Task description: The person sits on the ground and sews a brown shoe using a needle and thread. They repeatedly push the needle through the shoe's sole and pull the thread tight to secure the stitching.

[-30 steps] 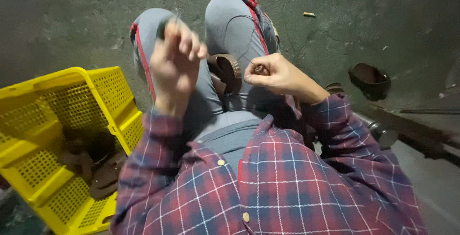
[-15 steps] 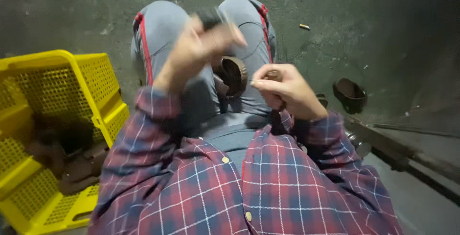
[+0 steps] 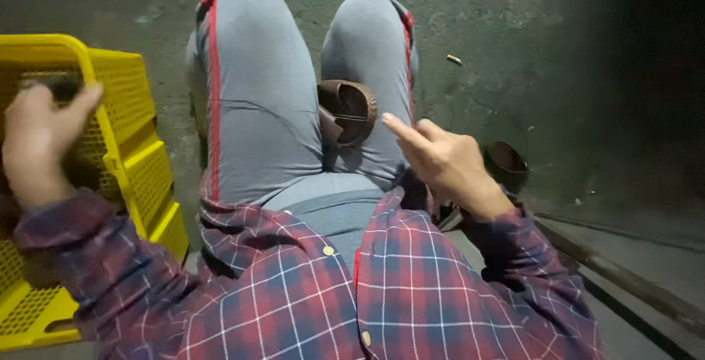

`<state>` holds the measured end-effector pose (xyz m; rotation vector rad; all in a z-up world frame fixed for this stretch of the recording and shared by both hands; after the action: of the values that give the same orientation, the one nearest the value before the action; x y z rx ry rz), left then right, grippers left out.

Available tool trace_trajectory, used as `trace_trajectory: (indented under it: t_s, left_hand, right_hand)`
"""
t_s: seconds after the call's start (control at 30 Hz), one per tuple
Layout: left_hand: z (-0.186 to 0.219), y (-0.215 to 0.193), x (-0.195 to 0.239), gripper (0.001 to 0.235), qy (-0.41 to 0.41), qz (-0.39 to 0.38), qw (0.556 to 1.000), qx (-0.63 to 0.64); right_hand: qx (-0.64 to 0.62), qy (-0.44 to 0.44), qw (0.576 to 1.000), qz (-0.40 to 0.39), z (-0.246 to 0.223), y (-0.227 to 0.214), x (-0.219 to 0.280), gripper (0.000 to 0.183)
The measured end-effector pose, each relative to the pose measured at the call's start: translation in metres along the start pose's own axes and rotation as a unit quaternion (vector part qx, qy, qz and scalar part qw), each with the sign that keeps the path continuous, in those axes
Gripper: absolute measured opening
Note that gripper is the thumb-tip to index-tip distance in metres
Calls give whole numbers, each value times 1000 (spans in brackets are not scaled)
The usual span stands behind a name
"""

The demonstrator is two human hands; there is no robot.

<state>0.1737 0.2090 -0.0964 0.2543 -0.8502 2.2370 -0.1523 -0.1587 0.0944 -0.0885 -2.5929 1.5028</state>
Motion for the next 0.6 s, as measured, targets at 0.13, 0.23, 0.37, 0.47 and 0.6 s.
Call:
trace_trajectory:
  t_s: [0.13, 0.23, 0.37, 0.47, 0.6]
  left_hand:
    - [68, 13, 20, 45, 61, 220, 853, -469]
    - [191, 66, 27, 37, 320, 212, 856, -346]
    - [255, 154, 18, 29, 369, -36, 925, -84]
    - [275, 194, 8, 28, 425, -53, 899, -87]
    - [285, 214, 3, 30, 427, -94, 899, -28]
  right_hand:
    - [33, 2, 999, -5, -1, 5, -4, 39]
    - [48, 5, 999, -3, 2, 10, -3, 38]
    - [33, 1, 999, -22, 4, 9, -6, 34]
    - [8, 14, 999, -40, 8, 12, -8, 36]
    - [16, 18, 999, -43, 9, 10, -11, 38]
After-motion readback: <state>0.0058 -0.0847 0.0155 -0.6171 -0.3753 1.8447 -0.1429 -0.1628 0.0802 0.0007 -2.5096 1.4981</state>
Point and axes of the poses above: each hand's wrist, its own x-axis away from the middle knuckle, its own y-axis out of the palm, z = x × y, the point moved 7 cm from there along -x, towards the middle knuckle, and after that the axes turned 9 degrees about -x, right-handed, at the moved point
